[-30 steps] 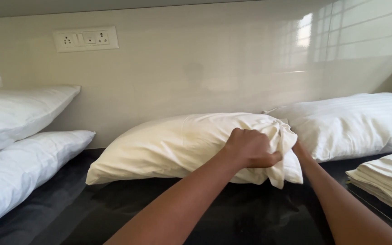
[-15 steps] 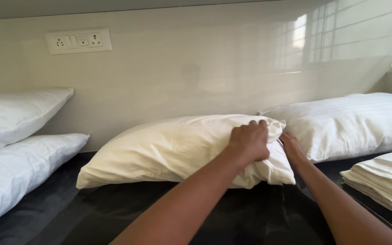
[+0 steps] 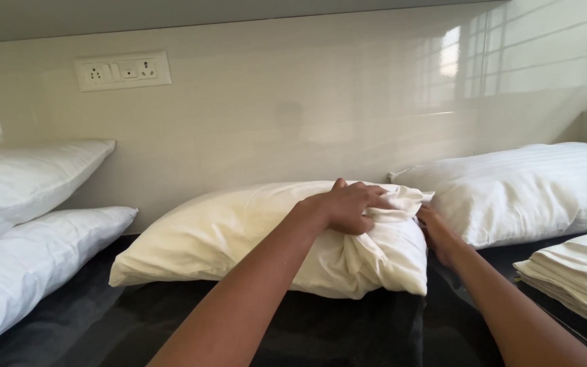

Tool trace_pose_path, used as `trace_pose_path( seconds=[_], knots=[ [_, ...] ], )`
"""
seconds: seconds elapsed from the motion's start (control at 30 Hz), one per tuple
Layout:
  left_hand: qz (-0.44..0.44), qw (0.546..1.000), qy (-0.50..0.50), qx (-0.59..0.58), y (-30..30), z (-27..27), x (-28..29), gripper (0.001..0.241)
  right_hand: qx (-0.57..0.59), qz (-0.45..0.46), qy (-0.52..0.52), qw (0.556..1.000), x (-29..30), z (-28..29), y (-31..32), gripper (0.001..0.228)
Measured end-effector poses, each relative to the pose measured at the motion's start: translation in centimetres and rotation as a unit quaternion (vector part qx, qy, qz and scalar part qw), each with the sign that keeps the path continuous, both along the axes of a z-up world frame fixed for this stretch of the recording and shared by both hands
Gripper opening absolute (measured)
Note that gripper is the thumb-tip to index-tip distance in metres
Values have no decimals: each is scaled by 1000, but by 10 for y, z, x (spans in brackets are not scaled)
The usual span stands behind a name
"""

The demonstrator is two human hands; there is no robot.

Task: The person inserts a white pillow into a white pillowcase on a black countertop. They use both hands to pull the pillowcase over the pillow, tucking the fabric into the corners and smoothing the surface to ensure a neat fit.

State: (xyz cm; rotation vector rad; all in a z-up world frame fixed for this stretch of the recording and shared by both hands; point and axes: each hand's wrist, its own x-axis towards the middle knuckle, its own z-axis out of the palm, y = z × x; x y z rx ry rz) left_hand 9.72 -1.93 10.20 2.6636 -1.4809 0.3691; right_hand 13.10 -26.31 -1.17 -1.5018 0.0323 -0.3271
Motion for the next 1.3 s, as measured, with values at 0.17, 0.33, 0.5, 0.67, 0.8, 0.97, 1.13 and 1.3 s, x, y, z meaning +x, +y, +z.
trace_pose_path(
  seconds=[0.17, 0.33, 0.5, 0.67, 0.8, 0.97, 1.13, 1.3],
  knots=[
    [18, 1000, -8, -2, -8, 12, -14, 57, -43, -4, 33, 999, 64, -43, -46, 49],
    [58, 996, -67, 26, -28, 21, -37, 73, -58, -21, 67, 996, 49, -29, -34, 53],
    [76, 993, -87, 24, -55, 12, -1, 57, -27, -43, 68, 996, 9, -6, -8, 54],
    [61, 993, -100, 2, -65, 14, 18, 49, 27, -55, 40, 997, 4, -2, -2, 53],
    [-32, 999, -35, -25, -64, 26, 12, 57, 82, -38, 6, 996, -9, 8, 3, 53],
    [-179, 983, -30, -14, -82, 26, 19, 54, 84, -50, -35, 995, -18, 12, 11, 44],
    [-127, 981, -109, 102, -95, 30, 24, 18, 56, -88, -96, 990, -6, 0, 3, 31],
    [-87, 983, -121, 107, -110, 29, 41, 18, 44, -78, -158, 983, -17, 1, 11, 32]
  ],
)
